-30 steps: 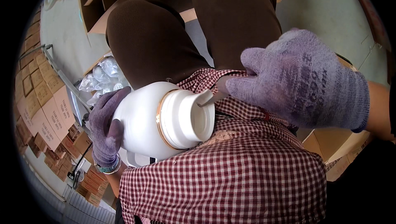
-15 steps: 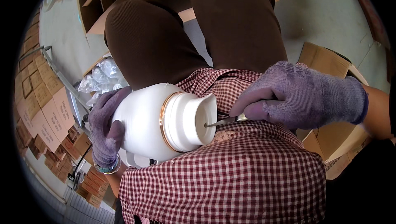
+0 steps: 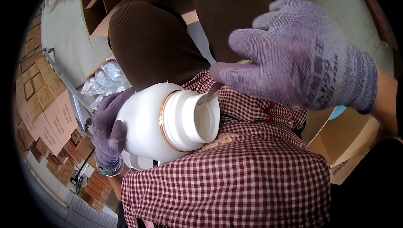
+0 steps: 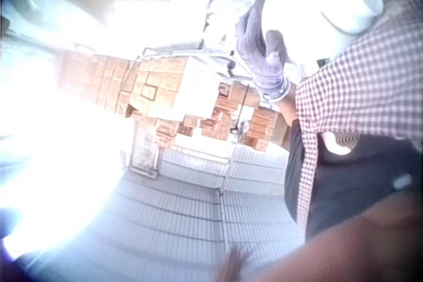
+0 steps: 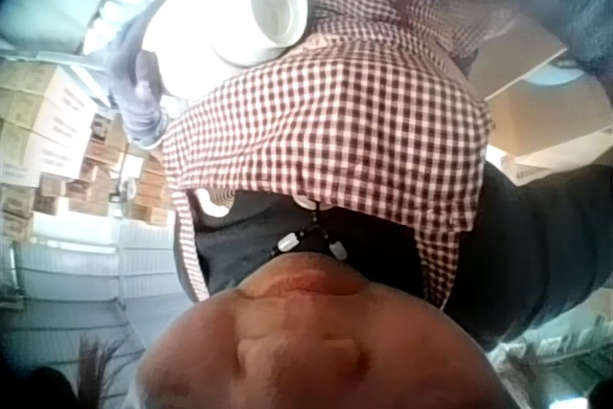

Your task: The person sits on the floor in a warehouse and repeatedly packs white thermos flasks into plastic bags. They pick up a flask, insert a green circular seal into the opening, place a white lid on top, and then slide the flask into a clear plastic bag. The packed flasks are placed into a cardboard box.

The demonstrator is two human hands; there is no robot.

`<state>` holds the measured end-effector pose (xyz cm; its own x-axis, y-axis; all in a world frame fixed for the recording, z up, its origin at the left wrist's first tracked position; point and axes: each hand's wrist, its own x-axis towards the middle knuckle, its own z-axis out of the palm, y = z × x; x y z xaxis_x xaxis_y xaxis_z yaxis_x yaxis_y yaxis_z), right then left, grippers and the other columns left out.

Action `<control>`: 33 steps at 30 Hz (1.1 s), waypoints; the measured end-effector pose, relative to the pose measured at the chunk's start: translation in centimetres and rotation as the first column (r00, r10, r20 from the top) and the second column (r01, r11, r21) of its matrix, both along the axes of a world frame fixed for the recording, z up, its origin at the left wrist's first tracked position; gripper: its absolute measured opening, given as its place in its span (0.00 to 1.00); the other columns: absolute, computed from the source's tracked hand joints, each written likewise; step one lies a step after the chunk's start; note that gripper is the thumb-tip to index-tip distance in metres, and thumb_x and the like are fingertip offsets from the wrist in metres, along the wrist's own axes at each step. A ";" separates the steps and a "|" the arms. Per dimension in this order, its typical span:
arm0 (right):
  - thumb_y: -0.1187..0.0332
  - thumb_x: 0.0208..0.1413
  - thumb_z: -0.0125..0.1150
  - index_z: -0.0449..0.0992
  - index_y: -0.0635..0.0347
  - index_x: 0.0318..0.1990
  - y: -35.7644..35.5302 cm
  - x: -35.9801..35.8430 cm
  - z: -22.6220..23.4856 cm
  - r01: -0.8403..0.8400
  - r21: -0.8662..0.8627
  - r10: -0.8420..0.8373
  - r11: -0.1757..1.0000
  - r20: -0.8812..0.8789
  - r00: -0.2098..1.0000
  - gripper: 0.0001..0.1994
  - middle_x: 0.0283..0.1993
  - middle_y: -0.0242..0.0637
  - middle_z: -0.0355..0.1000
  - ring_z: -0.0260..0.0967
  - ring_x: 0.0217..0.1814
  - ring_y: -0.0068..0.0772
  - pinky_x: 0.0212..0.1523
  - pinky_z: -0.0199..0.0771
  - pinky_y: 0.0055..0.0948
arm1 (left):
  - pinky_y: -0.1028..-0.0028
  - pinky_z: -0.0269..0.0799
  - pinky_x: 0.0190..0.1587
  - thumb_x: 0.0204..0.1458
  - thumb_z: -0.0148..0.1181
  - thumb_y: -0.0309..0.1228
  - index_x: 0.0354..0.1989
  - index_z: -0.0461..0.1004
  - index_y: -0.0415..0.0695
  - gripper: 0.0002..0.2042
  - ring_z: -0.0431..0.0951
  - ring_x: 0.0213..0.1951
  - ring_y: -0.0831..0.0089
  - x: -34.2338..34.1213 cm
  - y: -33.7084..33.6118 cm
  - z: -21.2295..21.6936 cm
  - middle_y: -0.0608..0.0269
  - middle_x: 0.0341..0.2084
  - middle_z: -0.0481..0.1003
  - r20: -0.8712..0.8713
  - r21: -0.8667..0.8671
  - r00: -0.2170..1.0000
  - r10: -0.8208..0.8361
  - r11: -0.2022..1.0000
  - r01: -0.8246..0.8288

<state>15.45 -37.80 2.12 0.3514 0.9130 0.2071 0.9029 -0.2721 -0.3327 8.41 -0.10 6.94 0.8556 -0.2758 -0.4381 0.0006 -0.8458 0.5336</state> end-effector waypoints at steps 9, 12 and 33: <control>0.62 0.51 0.70 0.82 0.56 0.44 -3.5 1.2 -1.1 -0.073 0.052 0.078 0.996 -0.099 0.992 0.15 0.29 0.27 0.74 0.73 0.30 0.26 0.31 0.74 0.29 | 0.58 0.73 0.55 0.53 0.45 0.64 0.54 0.77 0.31 0.42 0.80 0.48 0.52 0.2 0.1 -0.4 0.41 0.47 0.78 -0.048 -0.089 0.998 0.032 0.995 -0.037; 0.64 0.50 0.71 0.80 0.59 0.45 -5.0 0.9 -2.1 0.086 0.211 0.066 0.974 -0.625 0.778 0.16 0.37 0.34 0.79 0.78 0.36 0.31 0.36 0.78 0.31 | 0.58 0.73 0.55 0.53 0.43 0.69 0.54 0.77 0.30 0.46 0.81 0.49 0.53 -0.7 0.8 -0.6 0.41 0.47 0.78 -0.083 -0.131 0.992 0.092 0.986 -0.102; 0.54 0.59 0.63 0.73 0.62 0.58 -10.0 18.0 -1.7 0.934 0.130 -0.942 0.333 0.015 0.334 0.26 0.47 0.50 0.79 0.76 0.44 0.58 0.52 0.76 0.49 | 0.64 0.76 0.50 0.56 0.50 0.45 0.47 0.80 0.31 0.26 0.83 0.43 0.57 -1.6 2.4 -0.6 0.44 0.39 0.82 -0.031 -0.391 0.968 0.251 0.888 -0.243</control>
